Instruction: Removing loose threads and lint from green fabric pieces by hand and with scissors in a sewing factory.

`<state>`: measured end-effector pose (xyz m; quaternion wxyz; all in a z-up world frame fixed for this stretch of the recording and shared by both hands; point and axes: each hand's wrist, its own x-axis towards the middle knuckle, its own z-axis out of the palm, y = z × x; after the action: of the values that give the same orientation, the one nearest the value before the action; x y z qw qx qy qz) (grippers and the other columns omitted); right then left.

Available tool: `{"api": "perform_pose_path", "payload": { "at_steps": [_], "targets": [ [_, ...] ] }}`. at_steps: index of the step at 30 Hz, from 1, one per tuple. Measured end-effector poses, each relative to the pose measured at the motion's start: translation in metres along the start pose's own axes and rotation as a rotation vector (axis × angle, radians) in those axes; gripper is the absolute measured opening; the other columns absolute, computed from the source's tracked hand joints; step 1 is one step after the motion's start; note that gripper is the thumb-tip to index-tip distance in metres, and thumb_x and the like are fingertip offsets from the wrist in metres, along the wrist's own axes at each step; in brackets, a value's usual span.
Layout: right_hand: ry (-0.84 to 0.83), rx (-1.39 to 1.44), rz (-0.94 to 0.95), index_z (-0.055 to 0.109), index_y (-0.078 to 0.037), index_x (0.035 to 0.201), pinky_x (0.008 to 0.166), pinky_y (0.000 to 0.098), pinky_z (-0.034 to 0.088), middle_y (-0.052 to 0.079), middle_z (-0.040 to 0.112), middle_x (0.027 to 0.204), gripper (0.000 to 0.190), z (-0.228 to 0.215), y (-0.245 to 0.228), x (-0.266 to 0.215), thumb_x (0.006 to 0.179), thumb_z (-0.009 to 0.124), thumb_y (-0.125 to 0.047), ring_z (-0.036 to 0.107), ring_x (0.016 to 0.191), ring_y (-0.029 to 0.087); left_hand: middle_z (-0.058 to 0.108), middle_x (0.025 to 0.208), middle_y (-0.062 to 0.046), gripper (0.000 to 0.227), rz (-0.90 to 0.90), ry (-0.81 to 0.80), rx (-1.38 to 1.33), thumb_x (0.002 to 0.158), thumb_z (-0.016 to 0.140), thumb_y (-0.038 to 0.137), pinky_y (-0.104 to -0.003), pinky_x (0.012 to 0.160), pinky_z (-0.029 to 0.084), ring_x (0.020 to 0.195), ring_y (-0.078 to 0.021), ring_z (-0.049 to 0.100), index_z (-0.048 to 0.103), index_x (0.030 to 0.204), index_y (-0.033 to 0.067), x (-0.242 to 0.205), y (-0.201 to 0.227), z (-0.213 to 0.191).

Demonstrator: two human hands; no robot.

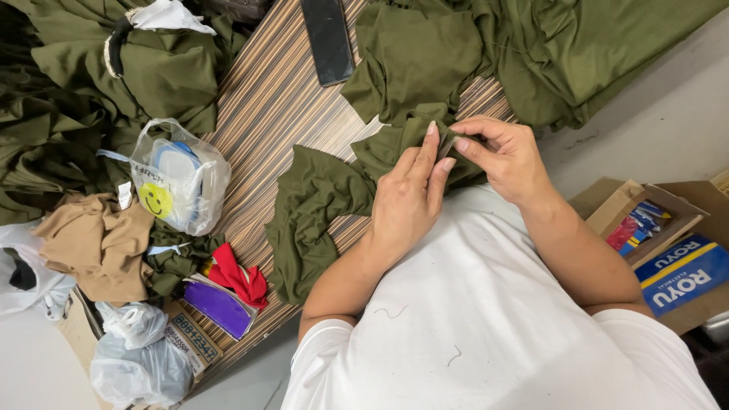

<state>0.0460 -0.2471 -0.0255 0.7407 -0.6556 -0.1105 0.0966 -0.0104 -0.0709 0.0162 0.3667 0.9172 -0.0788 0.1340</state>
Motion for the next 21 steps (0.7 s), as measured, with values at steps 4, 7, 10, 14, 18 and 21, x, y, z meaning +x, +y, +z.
{"api": "perform_pose_path", "payload": {
  "at_steps": [4,7,10,14,18,21],
  "targets": [
    [0.008,0.039,0.022,0.071,0.009,0.110,0.089,0.0341,0.052,0.017,0.070,0.104,0.013,0.0009,0.0044,0.0003,0.100,0.069,0.000,0.061,0.104,0.015,0.071,0.097,-0.008,0.044,-0.007,0.002,-0.046,0.107,0.059,0.027,-0.042,0.063,0.059,0.084,-0.0324,0.074,0.055,0.148,0.0102,-0.0030,-0.0050,0.0037],
    [0.015,0.041,0.023,0.072,0.008,0.109,0.088,0.0340,0.052,0.016,0.070,0.104,0.013,0.0021,0.0048,-0.0009,0.100,0.069,-0.001,0.061,0.103,0.014,0.071,0.098,-0.007,0.045,-0.006,0.008,-0.056,0.107,0.061,0.026,-0.040,0.064,0.060,0.084,-0.0312,0.074,0.056,0.148,0.0098,-0.0030,-0.0041,0.0033],
    [0.021,0.040,0.019,0.072,0.008,0.108,0.087,0.0337,0.052,0.016,0.069,0.103,0.012,0.0037,0.0034,-0.0021,0.100,0.068,-0.001,0.061,0.102,0.014,0.071,0.098,-0.007,0.045,0.012,0.010,-0.032,0.106,0.062,0.027,-0.040,0.065,0.061,0.084,-0.0301,0.074,0.057,0.147,0.0093,-0.0021,-0.0030,0.0014],
    [0.016,0.042,0.014,0.072,0.008,0.108,0.087,0.0340,0.052,0.017,0.069,0.103,0.012,0.0042,0.0031,-0.0021,0.101,0.067,0.000,0.060,0.102,0.014,0.070,0.097,-0.007,0.045,0.039,0.009,0.008,0.105,0.063,0.028,-0.041,0.064,0.060,0.083,-0.0307,0.074,0.058,0.146,0.0089,-0.0015,-0.0014,-0.0033],
    [0.014,0.053,0.025,0.072,0.008,0.107,0.086,0.0329,0.052,0.016,0.070,0.101,0.011,0.0051,0.0025,-0.0034,0.101,0.067,0.000,0.062,0.102,0.015,0.071,0.097,-0.007,0.045,0.036,0.010,0.004,0.104,0.064,0.027,-0.040,0.065,0.060,0.084,-0.0304,0.074,0.059,0.145,0.0091,-0.0034,-0.0025,-0.0031],
    [0.018,0.047,0.008,0.072,0.009,0.106,0.086,0.0330,0.052,0.016,0.069,0.101,0.010,0.0075,-0.0014,-0.0028,0.101,0.067,0.000,0.060,0.101,0.014,0.071,0.098,-0.008,0.044,0.023,0.024,-0.034,0.105,0.062,0.025,-0.040,0.065,0.060,0.084,-0.0314,0.074,0.058,0.145,0.0085,-0.0044,-0.0040,0.0013]
  ]
}}
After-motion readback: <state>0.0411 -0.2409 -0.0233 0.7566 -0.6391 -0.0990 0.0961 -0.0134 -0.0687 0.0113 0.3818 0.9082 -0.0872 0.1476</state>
